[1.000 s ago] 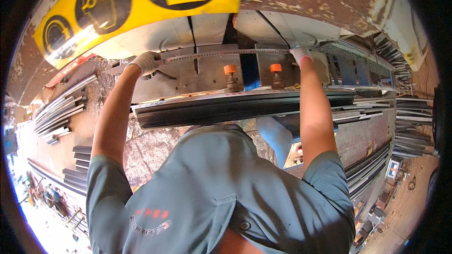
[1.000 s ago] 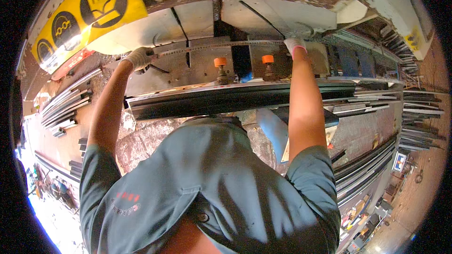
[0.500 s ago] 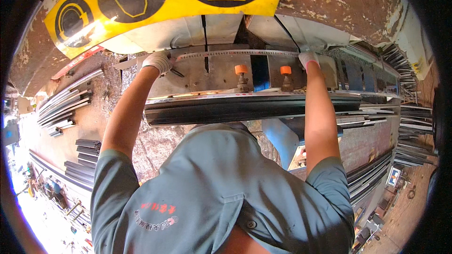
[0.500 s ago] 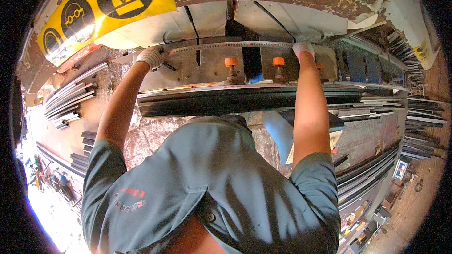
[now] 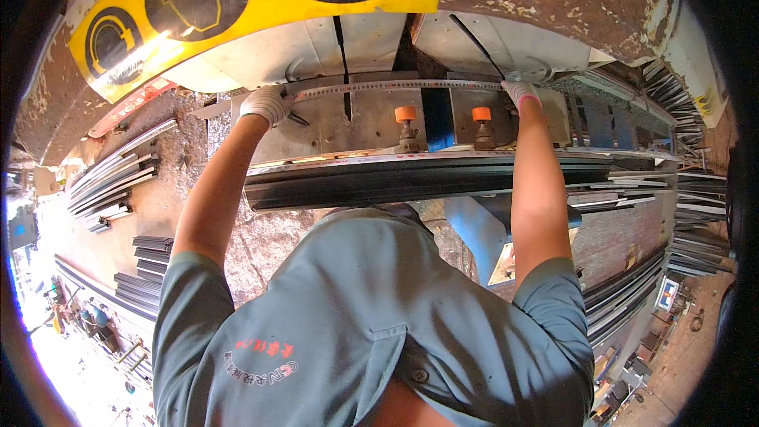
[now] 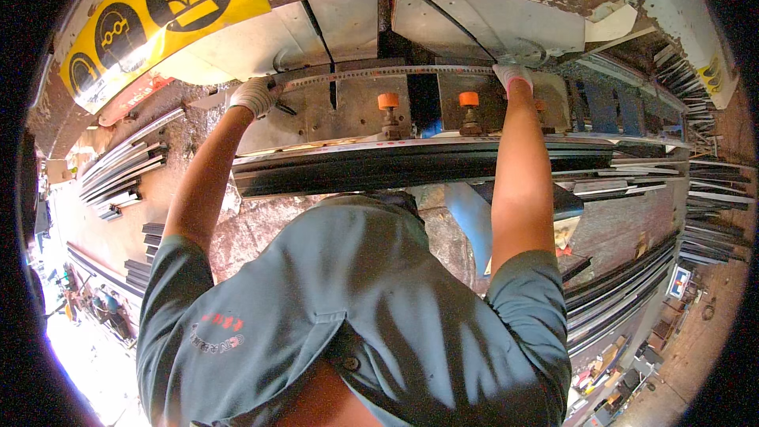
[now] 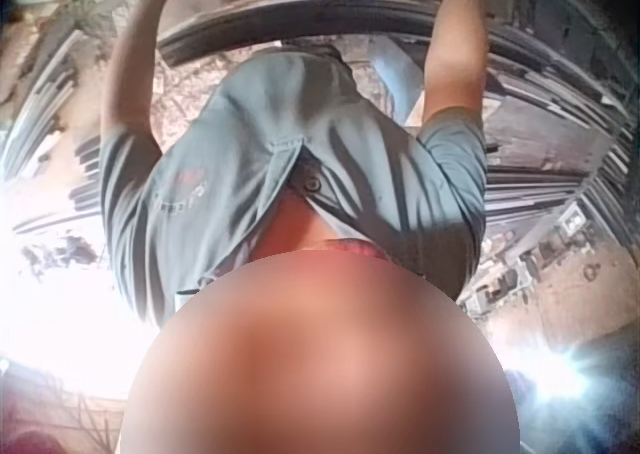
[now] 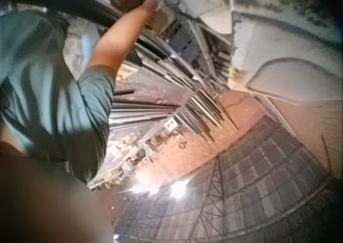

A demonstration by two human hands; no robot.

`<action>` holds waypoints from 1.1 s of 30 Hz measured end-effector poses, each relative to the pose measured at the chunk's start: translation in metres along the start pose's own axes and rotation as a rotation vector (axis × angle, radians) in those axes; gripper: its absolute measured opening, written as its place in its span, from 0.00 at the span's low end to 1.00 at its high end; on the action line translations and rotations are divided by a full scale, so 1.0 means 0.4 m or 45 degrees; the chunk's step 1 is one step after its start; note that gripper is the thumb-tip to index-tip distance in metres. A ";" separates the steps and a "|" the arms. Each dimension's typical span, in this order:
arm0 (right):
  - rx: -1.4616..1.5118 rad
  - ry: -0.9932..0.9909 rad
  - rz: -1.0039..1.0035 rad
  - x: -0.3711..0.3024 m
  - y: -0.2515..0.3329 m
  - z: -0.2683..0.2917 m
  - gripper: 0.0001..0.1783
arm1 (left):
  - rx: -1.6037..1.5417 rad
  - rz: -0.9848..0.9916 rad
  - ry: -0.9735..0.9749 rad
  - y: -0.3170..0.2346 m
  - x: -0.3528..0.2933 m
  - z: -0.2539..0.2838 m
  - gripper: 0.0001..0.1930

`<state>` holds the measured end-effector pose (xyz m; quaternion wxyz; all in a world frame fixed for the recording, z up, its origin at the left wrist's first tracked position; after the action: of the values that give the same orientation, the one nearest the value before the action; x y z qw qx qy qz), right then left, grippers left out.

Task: The person loads long metal profiles into a cutting machine, secures them, and operates the controls to cut the pieces. The person repeats this process for several profiles, removing cut pieces and stacking them nearby.

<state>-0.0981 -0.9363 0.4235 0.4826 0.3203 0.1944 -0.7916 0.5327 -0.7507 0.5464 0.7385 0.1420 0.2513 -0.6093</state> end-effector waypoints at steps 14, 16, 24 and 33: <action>0.358 0.118 -0.137 0.028 -0.034 -0.012 0.48 | 0.017 -0.005 -0.075 0.001 0.013 -0.001 0.28; 0.358 0.119 -0.134 0.017 -0.031 -0.013 0.48 | 0.067 -0.085 -0.079 0.000 0.016 0.004 0.29; 0.370 0.049 0.031 -0.223 -0.011 0.043 0.45 | -0.092 0.017 0.168 0.009 0.030 0.004 0.34; 1.158 -0.749 0.432 -0.760 -0.564 0.146 0.21 | -0.066 -0.107 0.116 -0.003 0.001 0.015 0.40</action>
<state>-0.2173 -0.6746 0.6763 0.4503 0.2886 -0.3630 -0.7630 0.5330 -0.7542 0.5514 0.7036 0.1397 0.3061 -0.6259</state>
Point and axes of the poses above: each hand's wrist, its own x-axis towards the middle knuckle, its own z-axis out of the back of the hand, y = z × x, the point moved 2 cm from there along x, towards the middle knuckle, and after that the axes turned 6 degrees about y, right-handed, at the moved point
